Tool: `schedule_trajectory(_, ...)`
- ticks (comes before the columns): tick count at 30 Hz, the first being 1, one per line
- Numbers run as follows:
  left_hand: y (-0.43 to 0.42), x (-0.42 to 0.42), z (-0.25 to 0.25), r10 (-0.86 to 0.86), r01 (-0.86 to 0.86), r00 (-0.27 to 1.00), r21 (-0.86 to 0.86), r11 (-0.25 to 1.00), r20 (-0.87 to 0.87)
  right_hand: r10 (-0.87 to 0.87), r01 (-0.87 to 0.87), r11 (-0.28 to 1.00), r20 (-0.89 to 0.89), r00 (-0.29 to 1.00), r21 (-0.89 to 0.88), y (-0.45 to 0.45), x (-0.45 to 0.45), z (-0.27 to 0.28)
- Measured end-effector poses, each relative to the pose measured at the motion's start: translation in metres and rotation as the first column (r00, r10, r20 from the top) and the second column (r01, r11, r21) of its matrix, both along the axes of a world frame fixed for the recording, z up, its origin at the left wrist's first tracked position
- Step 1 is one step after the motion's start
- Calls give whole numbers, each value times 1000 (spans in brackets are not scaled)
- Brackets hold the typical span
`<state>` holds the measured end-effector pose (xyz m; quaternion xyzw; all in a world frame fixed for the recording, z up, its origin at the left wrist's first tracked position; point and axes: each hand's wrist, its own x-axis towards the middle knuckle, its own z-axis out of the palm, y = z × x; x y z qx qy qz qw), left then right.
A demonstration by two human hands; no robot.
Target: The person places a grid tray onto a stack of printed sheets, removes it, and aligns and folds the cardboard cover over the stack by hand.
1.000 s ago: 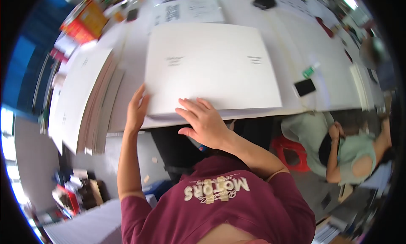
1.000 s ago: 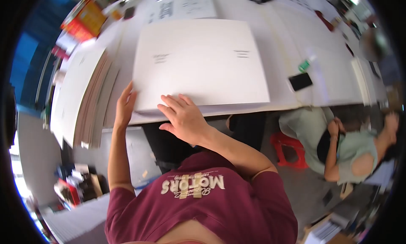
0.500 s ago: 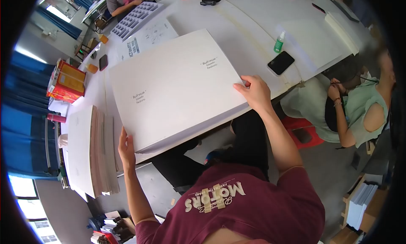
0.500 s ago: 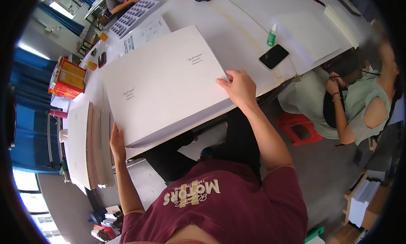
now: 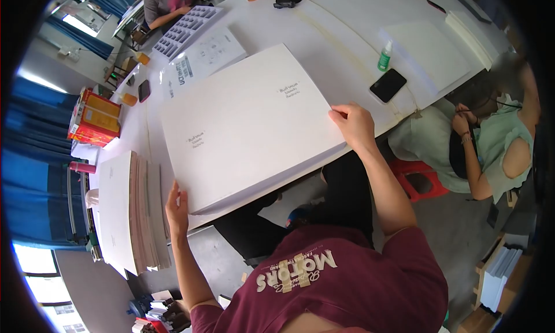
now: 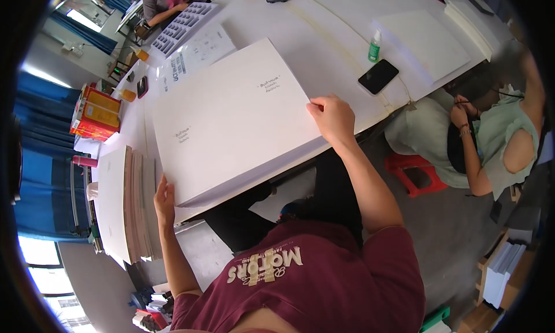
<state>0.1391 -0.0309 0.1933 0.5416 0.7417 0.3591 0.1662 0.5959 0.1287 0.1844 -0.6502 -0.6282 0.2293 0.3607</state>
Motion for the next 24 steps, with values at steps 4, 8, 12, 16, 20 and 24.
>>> schedule_trajectory(4, 0, -1, 3, -19, 18, 999, -21, 1000, -39, 10, -8, 996, 15, 1000, -88, 21, -10, 22)
schedule_trajectory(8, 1, 0, 4, -47, 46, 997, -17, 999, -56, 41, -41, 996, -11, 999, -77, 41, -12, 8)
schedule_trajectory(12, 1, 2, 12, -69, 66, 996, -66, 996, -56, 25, -31, 996, -74, 997, -81, 39, -11, 6)
schedule_trajectory(16, 4, 0, 17, -63, 57, 997, -127, 990, -43, 12, -31, 993, -165, 986, -111, 47, -11, 5)
schedule_trajectory(20, 3, -7, 12, -76, 66, 994, -126, 990, -73, 43, -54, 995, -126, 991, -85, 73, -18, 2)
schedule_trajectory(24, 5, 1, 21, -142, 125, 976, -107, 986, -168, 61, -67, 996, -91, 994, -65, 82, -20, -2)
